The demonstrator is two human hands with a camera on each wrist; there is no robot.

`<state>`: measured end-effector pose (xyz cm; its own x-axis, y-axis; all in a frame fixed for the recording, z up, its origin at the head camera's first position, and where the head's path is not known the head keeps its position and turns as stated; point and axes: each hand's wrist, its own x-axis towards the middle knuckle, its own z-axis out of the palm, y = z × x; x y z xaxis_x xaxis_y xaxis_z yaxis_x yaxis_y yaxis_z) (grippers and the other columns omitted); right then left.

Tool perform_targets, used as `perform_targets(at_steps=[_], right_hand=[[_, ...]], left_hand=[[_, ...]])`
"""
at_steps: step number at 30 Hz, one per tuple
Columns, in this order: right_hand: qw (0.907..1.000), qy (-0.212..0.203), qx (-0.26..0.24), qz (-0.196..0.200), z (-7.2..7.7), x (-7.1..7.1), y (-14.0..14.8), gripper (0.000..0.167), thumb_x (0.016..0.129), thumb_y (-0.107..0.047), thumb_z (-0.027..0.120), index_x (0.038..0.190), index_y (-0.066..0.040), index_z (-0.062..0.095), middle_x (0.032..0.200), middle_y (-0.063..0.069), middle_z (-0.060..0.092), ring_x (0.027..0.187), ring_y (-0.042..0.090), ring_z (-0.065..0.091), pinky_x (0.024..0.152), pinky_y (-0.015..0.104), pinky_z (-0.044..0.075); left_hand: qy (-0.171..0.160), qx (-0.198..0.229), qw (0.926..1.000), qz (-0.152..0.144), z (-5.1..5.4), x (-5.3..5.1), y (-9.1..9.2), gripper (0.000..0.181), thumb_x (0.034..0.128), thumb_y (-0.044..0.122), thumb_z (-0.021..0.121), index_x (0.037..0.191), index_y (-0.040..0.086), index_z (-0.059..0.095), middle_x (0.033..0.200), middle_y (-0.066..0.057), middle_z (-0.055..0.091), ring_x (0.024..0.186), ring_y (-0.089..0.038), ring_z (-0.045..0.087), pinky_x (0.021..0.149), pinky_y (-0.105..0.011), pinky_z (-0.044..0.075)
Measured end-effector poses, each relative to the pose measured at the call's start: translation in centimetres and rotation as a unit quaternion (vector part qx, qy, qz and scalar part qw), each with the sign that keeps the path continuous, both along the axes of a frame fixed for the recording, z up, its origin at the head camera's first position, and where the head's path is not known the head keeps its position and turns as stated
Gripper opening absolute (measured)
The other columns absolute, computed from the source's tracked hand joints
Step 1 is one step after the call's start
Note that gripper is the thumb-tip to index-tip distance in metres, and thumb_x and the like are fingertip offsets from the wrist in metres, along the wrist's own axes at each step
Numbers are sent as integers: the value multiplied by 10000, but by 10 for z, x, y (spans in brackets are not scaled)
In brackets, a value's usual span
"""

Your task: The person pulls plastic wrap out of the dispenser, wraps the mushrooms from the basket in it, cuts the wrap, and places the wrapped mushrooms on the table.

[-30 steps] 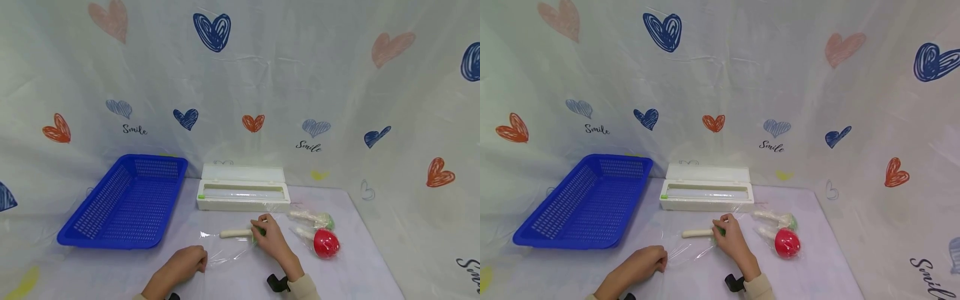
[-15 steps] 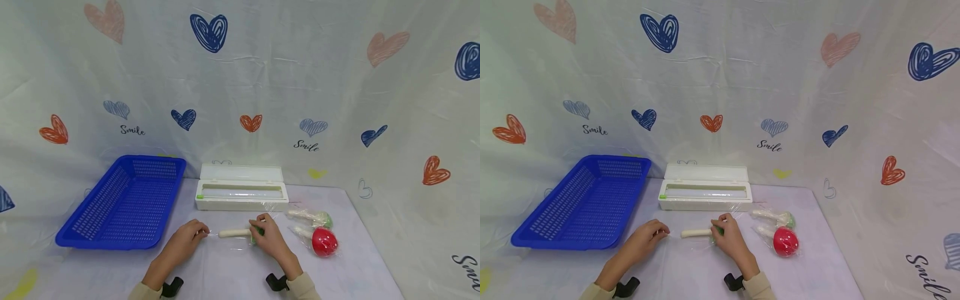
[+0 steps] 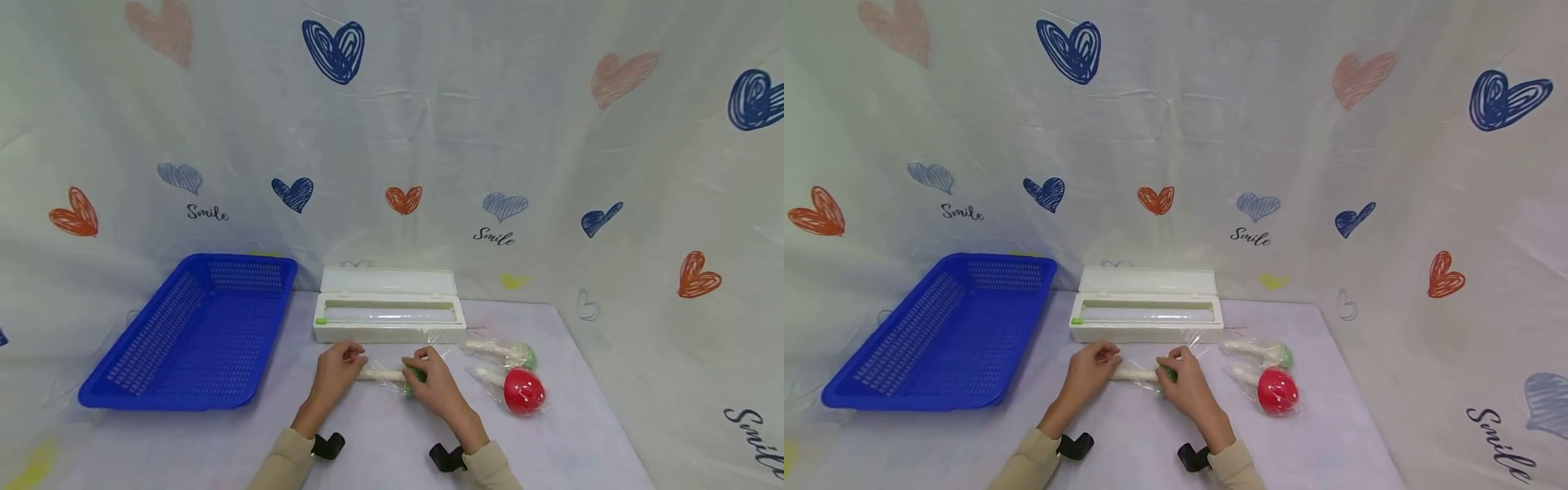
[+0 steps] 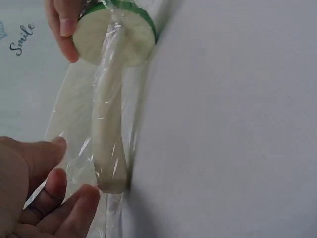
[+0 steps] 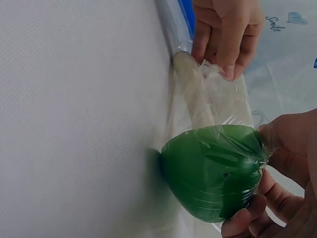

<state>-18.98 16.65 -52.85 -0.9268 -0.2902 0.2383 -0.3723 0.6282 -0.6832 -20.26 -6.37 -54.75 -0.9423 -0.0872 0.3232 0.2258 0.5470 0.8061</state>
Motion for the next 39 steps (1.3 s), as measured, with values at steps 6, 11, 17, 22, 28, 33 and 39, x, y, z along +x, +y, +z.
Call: perform_targets(at_steps=[6, 11, 17, 22, 28, 33, 39], right_hand=[[9996, 217, 150, -51, -2, -1, -2, 289, 959, -152, 716, 1198, 8, 746, 1098, 80, 586, 967, 180, 526, 822, 338, 494], [9979, 375, 441, -280, -1, 0, 0, 492, 919, -284, 768, 1308, 3, 674, 1183, 107, 618, 1072, 268, 560, 857, 398, 497], [9991, -54, 89, -405, 1, 0, 6, 623, 924, -357, 751, 1393, -24, 511, 1245, 120, 614, 1144, 309, 560, 915, 468, 501], [9997, -191, 50, -141, -3, 0, 12, 550, 881, -171, 702, 1388, -43, 531, 1449, 187, 494, 1292, 342, 503, 979, 509, 496], [9989, 363, 288, 35, -6, -2, 15, 776, 799, -34, 702, 1517, 16, 411, 1484, 189, 445, 1362, 373, 434, 1065, 539, 449], [9969, 740, 263, 19, 1, -12, 11, 801, 811, 4, 756, 1524, -4, 388, 1507, 168, 515, 1465, 443, 344, 1130, 615, 390], [9863, 1274, 1032, -160, -4, -23, 4, 874, 757, -74, 908, 1494, -54, 439, 1557, 152, 480, 1439, 451, 346, 1059, 643, 369]], left_hand=[[150, -1590, 9842, -759, -6, 14, -4, 148, 834, 68, 773, 942, 168, 781, 1030, 5, 763, 992, -251, 651, 838, -481, 467], [-404, -1944, 9714, -1304, -6, 18, 1, 379, 833, 80, 816, 1190, 147, 708, 1232, -44, 707, 1131, -279, 617, 880, -469, 438], [-17, -1993, 9762, -850, -6, 12, 12, 323, 800, 29, 849, 1070, 118, 693, 1083, -35, 726, 979, -270, 636, 815, -454, 498], [145, -1883, 9801, -611, -7, 11, 13, 235, 829, -28, 808, 1012, 90, 720, 1057, -39, 671, 944, -243, 648, 810, -410, 547], [0, -1717, 9814, -857, 0, 11, 6, 317, 912, 4, 738, 1211, 78, 666, 1043, -69, 707, 955, -246, 677, 805, -405, 557], [302, -1542, 9829, -961, 8, 5, -1, 238, 962, 20, 681, 1185, 104, 670, 1030, -72, 740, 962, -245, 711, 790, -377, 579], [981, -1338, 9806, -1046, 12, 2, -3, 145, 914, 35, 748, 1051, 79, 738, 1066, -60, 734, 1007, -243, 702, 848, -384, 585]])
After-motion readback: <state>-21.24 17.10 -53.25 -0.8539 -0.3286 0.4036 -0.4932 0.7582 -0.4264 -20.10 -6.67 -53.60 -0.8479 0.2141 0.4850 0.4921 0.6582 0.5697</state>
